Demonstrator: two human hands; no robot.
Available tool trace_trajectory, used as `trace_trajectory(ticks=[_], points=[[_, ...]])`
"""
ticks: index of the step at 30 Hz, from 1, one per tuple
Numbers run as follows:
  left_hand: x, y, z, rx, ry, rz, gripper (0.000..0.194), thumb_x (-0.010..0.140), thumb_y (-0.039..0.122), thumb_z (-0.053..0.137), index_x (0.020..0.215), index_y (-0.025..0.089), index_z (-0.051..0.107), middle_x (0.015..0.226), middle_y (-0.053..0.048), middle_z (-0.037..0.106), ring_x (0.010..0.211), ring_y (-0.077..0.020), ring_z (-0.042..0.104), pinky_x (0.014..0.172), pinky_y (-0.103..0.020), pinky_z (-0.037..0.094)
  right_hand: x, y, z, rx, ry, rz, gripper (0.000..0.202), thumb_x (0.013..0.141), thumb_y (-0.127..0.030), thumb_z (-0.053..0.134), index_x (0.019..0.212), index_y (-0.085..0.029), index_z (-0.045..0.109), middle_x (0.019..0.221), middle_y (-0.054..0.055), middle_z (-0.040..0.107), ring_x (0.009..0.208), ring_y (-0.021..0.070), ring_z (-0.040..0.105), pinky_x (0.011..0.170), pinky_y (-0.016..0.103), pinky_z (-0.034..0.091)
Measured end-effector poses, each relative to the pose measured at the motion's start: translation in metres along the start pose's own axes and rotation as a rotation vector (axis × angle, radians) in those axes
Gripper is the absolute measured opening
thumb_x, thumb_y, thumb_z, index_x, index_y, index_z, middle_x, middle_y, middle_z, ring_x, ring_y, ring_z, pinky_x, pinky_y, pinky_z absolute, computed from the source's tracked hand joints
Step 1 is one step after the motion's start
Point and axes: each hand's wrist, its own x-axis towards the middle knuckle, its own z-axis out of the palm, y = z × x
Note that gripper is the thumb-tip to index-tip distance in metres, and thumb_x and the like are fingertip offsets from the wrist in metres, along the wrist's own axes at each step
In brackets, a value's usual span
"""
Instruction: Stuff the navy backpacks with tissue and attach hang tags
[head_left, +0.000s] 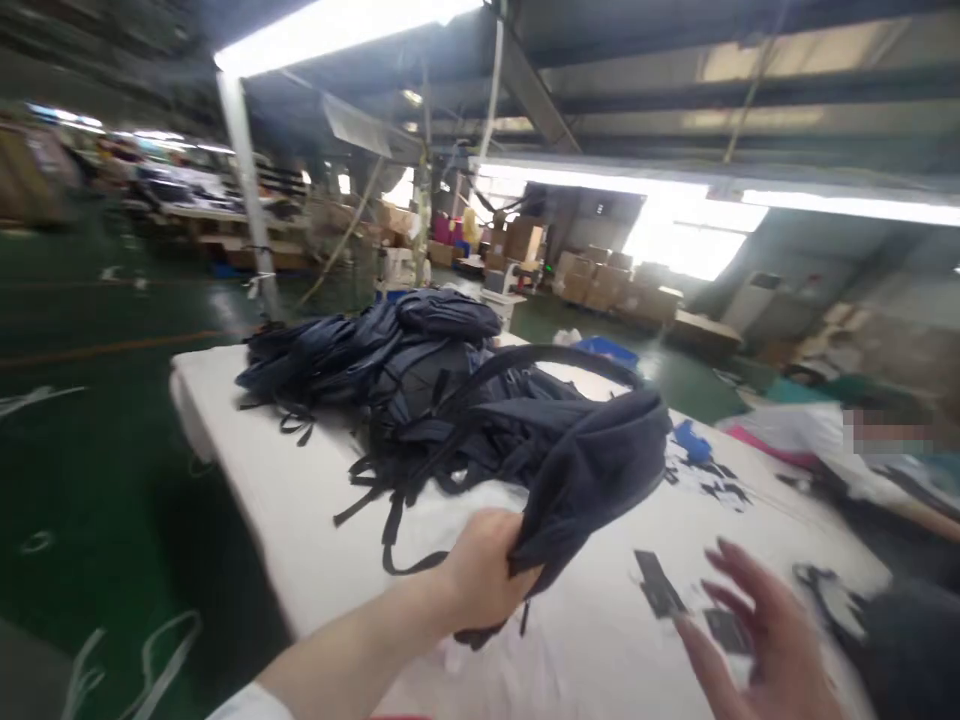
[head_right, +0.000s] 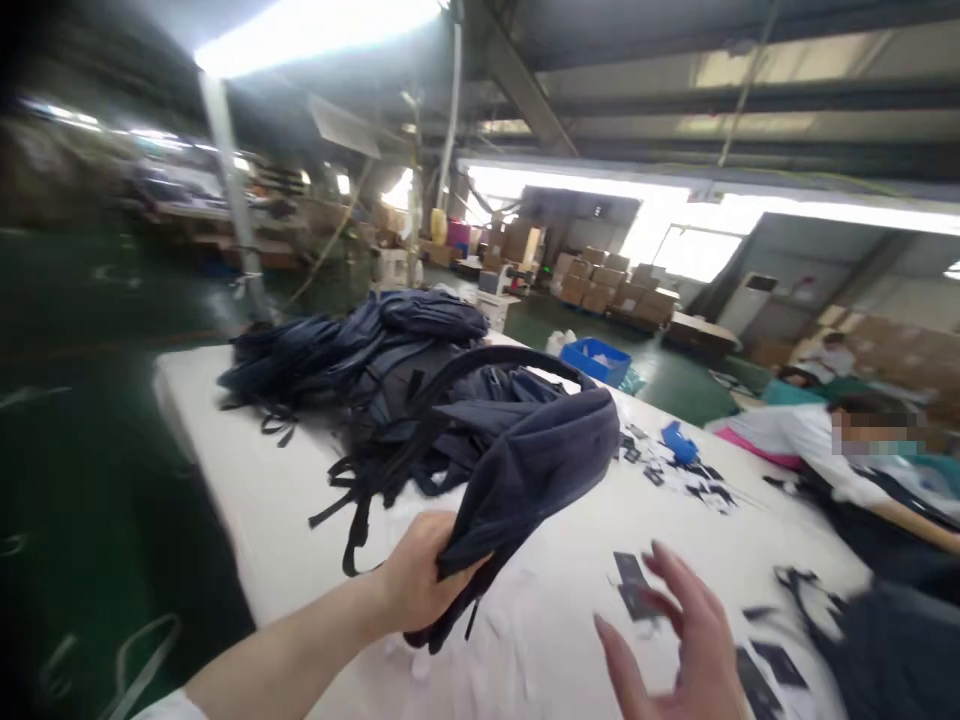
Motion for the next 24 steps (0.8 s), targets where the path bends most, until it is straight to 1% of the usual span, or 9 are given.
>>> trace_trajectory(ticks=[1,2,4,6,8,11,14,18,24], points=[[-0.002,0.003,0.015,0.051,-0.067,0.024,0.026,0.087,0.036,0.05,0.069,0.02,0.061,0.065,-0.006,0.065,0.061,-0.0187,0.06,0.058,-0.029,0.042,0.004,-0.009,-0.007,-0.134,0.171,-0.104,0.074,0.073,-0.043,0.072,0.141,-0.03,0.046,0.14,0.012,0.051,0.113,0.0376,0.058,0.097,0.057,0.047],[-0.005,0.004,0.03,0.099,-0.132,0.029,0.023,0.085,0.035,0.05,0.073,0.02,0.063,0.069,-0.008,0.067,0.065,-0.0209,0.062,0.061,-0.03,0.043,0.007,-0.014,-0.012,-0.241,0.197,-0.203,0.064,0.076,-0.039,0.07,0.136,-0.029,0.051,0.14,0.013,0.051,0.12,0.0384,0.053,0.102,0.058,0.041],[-0.013,0.003,0.06,0.169,-0.262,-0.009,0.024,0.087,0.036,0.049,0.08,0.021,0.066,0.076,-0.01,0.071,0.072,-0.0245,0.065,0.066,-0.033,0.045,0.008,-0.012,-0.015,-0.367,0.121,-0.297,0.044,0.082,-0.032,0.063,0.126,-0.025,0.06,0.128,0.013,0.059,0.118,0.0354,0.053,0.1,0.055,0.043],[-0.023,0.002,0.085,0.168,-0.4,-0.049,0.03,0.088,0.044,0.048,0.086,0.022,0.068,0.083,-0.01,0.073,0.077,-0.027,0.067,0.069,-0.034,0.045,-0.002,0.001,-0.013,-0.391,0.025,-0.271,0.028,0.085,-0.022,0.055,0.111,-0.023,0.066,0.11,0.011,0.065,0.106,0.0301,0.058,0.093,0.049,0.048],[-0.03,-0.001,0.1,0.096,-0.493,-0.063,0.037,0.084,0.054,0.054,0.095,0.023,0.07,0.091,-0.01,0.074,0.084,-0.0288,0.067,0.071,-0.034,0.046,-0.02,0.014,-0.011,-0.339,-0.036,-0.214,0.026,0.085,-0.012,0.049,0.099,-0.022,0.069,0.098,0.008,0.066,0.095,0.025,0.061,0.087,0.044,0.052],[-0.027,-0.01,0.106,-0.081,-0.554,-0.143,0.049,0.086,0.063,0.046,0.096,0.021,0.07,0.093,-0.008,0.073,0.087,-0.0276,0.066,0.075,-0.034,0.047,-0.049,0.018,-0.009,-0.215,-0.063,-0.185,0.032,0.085,-0.007,0.045,0.095,-0.023,0.071,0.096,0.007,0.068,0.092,0.0212,0.062,0.083,0.039,0.054],[-0.017,-0.019,0.106,-0.231,-0.55,-0.248,0.057,0.093,0.059,0.03,0.088,0.019,0.07,0.091,-0.007,0.073,0.089,-0.0254,0.065,0.081,-0.034,0.048,-0.071,-0.001,-0.005,-0.133,-0.099,-0.251,0.033,0.089,-0.008,0.047,0.103,-0.025,0.071,0.098,0.006,0.07,0.094,0.0203,0.062,0.085,0.039,0.054],[-0.005,-0.02,0.101,-0.33,-0.454,-0.21,0.052,0.087,0.059,0.047,0.107,0.016,0.068,0.108,-0.009,0.072,0.102,-0.0263,0.063,0.091,-0.034,0.047,-0.083,-0.029,0.008,-0.09,-0.164,-0.347,0.034,0.091,-0.009,0.05,0.111,-0.027,0.069,0.102,0.004,0.073,0.096,0.0189,0.062,0.088,0.037,0.054],[-0.001,-0.019,0.096,-0.236,-0.465,-0.246,0.048,0.082,0.06,0.055,0.081,0.015,0.071,0.079,-0.005,0.072,0.077,-0.0233,0.064,0.071,-0.031,0.049,-0.082,-0.039,0.021,-0.084,-0.113,-0.381,0.03,0.091,-0.008,0.052,0.11,-0.023,0.068,0.102,0.004,0.073,0.093,0.0171,0.063,0.086,0.033,0.053]])
